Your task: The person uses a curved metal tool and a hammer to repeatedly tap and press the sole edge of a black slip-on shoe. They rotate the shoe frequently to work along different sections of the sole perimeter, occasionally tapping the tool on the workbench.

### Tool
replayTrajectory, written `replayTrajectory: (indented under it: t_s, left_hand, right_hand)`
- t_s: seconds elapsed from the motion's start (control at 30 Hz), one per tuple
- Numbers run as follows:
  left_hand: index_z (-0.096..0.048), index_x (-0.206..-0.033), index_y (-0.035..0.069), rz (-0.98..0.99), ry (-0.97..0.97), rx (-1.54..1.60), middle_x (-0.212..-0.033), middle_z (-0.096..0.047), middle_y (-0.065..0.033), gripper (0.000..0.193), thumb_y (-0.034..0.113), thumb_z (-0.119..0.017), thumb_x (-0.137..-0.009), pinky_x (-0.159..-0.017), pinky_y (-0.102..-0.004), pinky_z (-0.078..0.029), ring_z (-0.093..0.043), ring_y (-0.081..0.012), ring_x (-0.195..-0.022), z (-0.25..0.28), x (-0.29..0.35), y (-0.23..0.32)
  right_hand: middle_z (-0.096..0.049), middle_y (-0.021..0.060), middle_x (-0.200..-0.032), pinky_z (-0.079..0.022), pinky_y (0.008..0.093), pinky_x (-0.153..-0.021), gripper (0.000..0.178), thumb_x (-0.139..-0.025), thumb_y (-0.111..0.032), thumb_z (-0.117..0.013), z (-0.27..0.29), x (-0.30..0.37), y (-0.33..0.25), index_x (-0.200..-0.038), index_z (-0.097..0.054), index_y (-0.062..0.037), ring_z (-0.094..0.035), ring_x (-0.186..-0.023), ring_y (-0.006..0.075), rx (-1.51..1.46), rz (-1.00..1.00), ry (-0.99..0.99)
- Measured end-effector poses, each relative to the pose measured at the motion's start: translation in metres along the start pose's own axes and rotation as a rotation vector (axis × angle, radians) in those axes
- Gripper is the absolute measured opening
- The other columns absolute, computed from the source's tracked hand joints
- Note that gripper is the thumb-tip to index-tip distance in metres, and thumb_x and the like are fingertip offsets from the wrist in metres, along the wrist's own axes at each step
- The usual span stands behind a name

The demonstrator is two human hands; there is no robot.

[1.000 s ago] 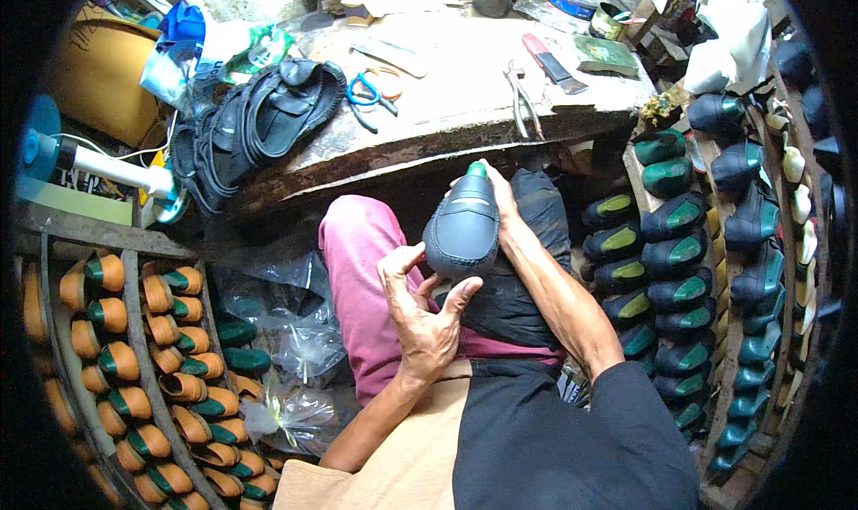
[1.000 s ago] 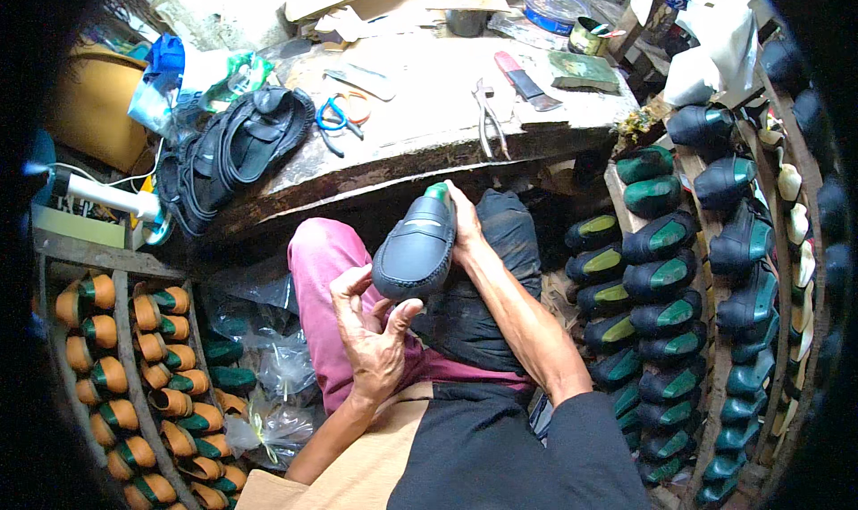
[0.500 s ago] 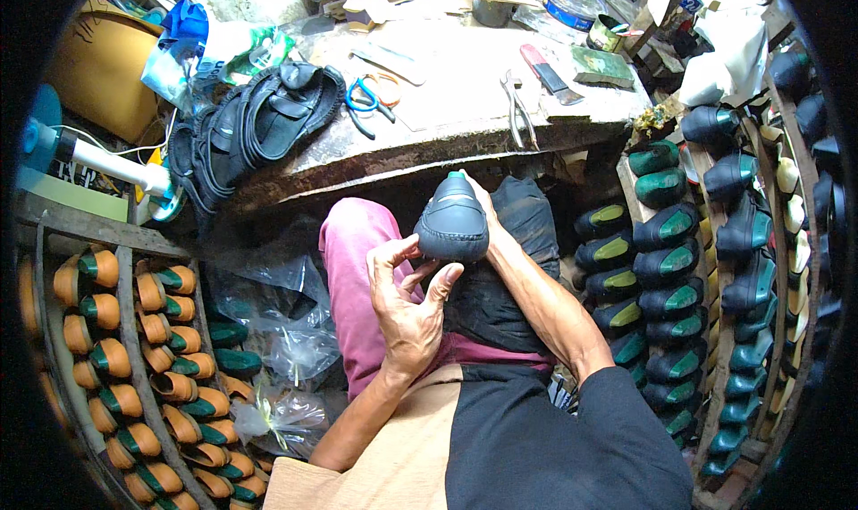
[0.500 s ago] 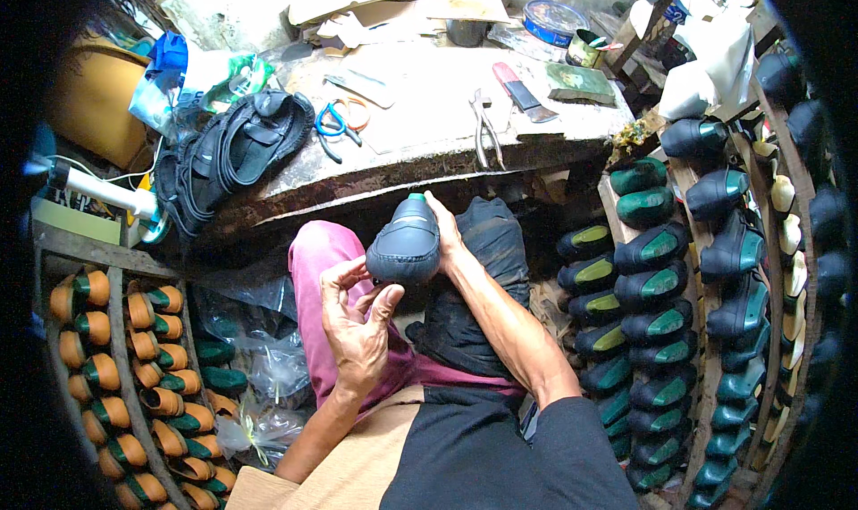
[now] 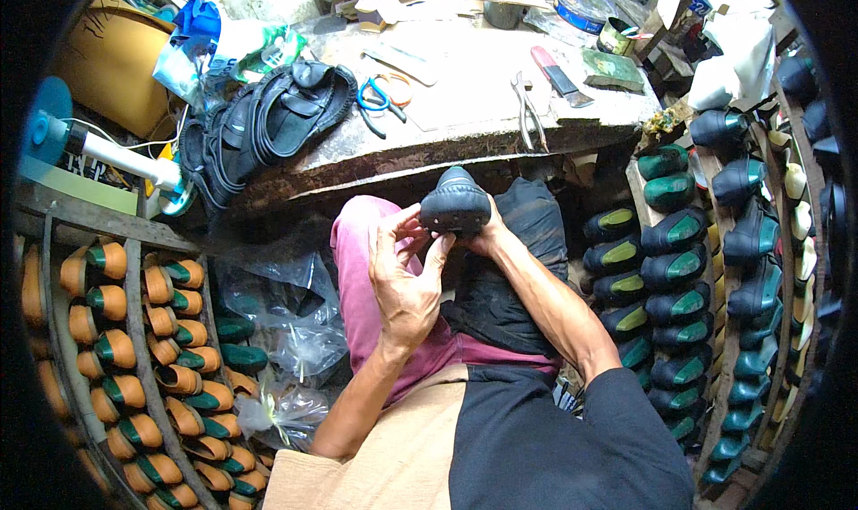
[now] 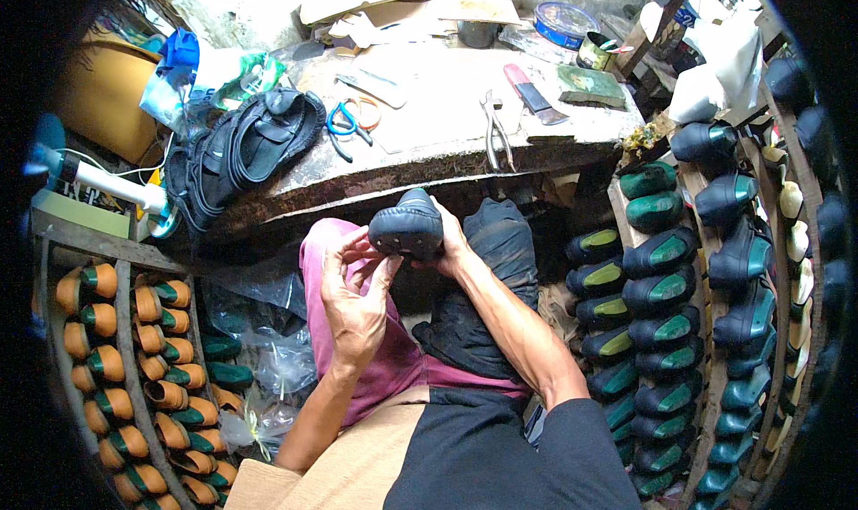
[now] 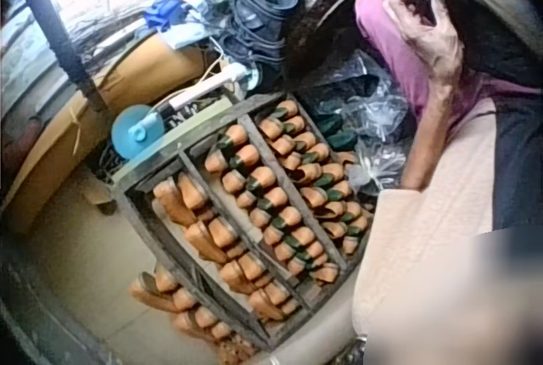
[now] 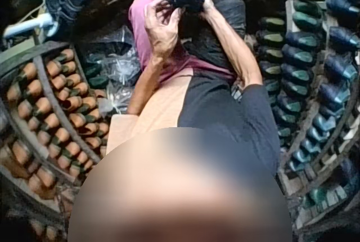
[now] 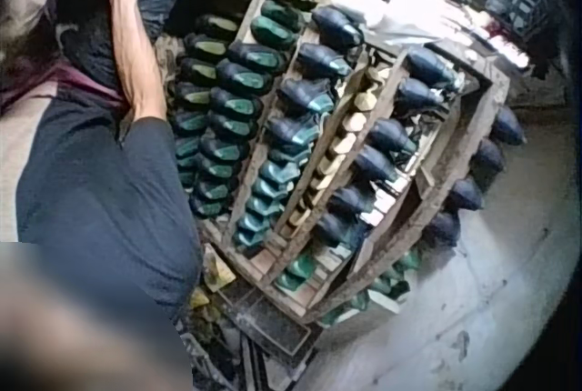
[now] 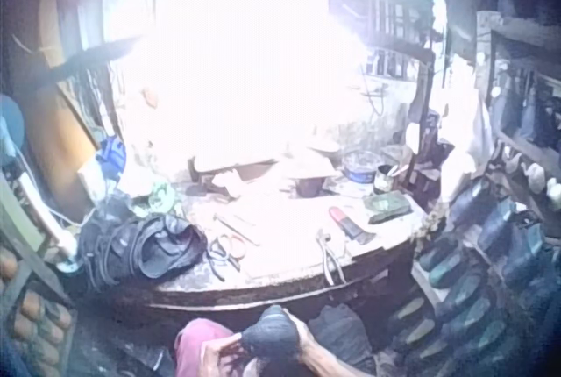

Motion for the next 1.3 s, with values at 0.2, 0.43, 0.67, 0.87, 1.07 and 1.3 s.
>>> replayTrajectory:
  t_s: [0.2, 0.43, 0.67, 0.87, 1.07, 1.3]
  left_hand:
    - [-0.069, -0.138, 0.008, -0.172, 0.042, -0.279, -0.130, -0.068, -0.0142, 0.056, 0.013, -0.097, -0.089, -0.104, -0.0412, -0.059, -0.071, -0.0280, -0.120, 0.014, -0.019, 0.023]
    - [-0.059, -0.160, 0.005, -0.390, -0.310, -0.056, -0.146, -0.063, -0.0114, 0.084, -0.015, -0.088, -0.084, -0.115, -0.0400, -0.058, -0.068, -0.0243, -0.134, 0.020, -0.021, 0.068]
    - [-0.064, -0.159, 0.006, 0.109, -0.391, 0.186, -0.134, -0.077, -0.0061, 0.069, -0.006, -0.086, -0.095, -0.112, -0.0323, -0.057, -0.073, -0.0153, -0.123, 0.030, -0.014, 0.006]
    - [-0.063, -0.160, 0.009, 0.131, -0.532, -0.071, -0.138, -0.076, -0.0069, 0.067, 0.008, -0.089, -0.098, -0.108, -0.0369, -0.059, -0.072, -0.0167, -0.121, 0.012, -0.009, -0.048]
    - [-0.064, -0.156, 0.007, -0.100, -0.609, -0.442, -0.128, -0.081, -0.0151, 0.059, 0.013, -0.081, -0.099, -0.097, -0.0391, -0.063, -0.077, -0.0204, -0.107, 0.018, -0.023, -0.023]
    - [-0.065, -0.156, 0.010, -0.396, -0.524, -0.401, -0.113, -0.077, -0.0236, 0.056, 0.013, -0.073, -0.100, -0.080, -0.0397, -0.060, -0.068, -0.0243, -0.082, 0.014, -0.018, 0.004]
  right_hand:
    - [-0.083, 0.0049, -0.118, -0.063, 0.0484, -0.073, 0.070, -0.109, -0.079, -0.043, -0.008, 0.022, 0.000, -0.135, -0.077, -0.0234, -0.078, -0.100, 0.0255, 0.176, -0.026, 0.214]
    - [-0.083, 0.0144, -0.099, -0.067, 0.0457, -0.064, 0.059, -0.115, -0.056, -0.049, -0.052, 0.071, 0.001, -0.123, -0.078, -0.0054, -0.080, -0.073, 0.0278, 0.683, -0.034, 0.005]
    - [-0.077, 0.0223, -0.087, -0.060, 0.0565, -0.075, 0.026, -0.104, -0.031, -0.073, -0.102, 0.144, -0.171, -0.106, -0.075, -0.0057, -0.077, -0.081, 0.0454, 1.748, 1.112, 0.758]
    - [-0.071, 0.0292, -0.128, -0.060, 0.0570, -0.096, 0.073, -0.102, -0.048, -0.078, -0.056, 0.082, -0.242, -0.149, -0.060, 0.0046, -0.073, -0.113, 0.0481, 1.950, 1.048, 0.943]
    - [-0.076, 0.0316, -0.118, -0.061, 0.0558, -0.099, 0.090, -0.094, -0.064, -0.082, -0.023, 0.041, -0.268, -0.143, -0.063, 0.0088, -0.076, -0.110, 0.0492, 2.084, 0.664, 0.827]
    - [-0.071, 0.0350, -0.137, -0.059, 0.0544, -0.108, 0.099, -0.089, -0.066, -0.086, -0.017, 0.038, -0.268, -0.148, -0.060, 0.0105, -0.072, -0.126, 0.0471, 1.962, 0.589, 0.845]
Point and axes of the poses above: each hand's wrist, its own x-axis away from the middle knuckle, its own z-axis out of the back of the hand, y = z × x, the point moved 8 cm from there along -x, towards the middle knuckle
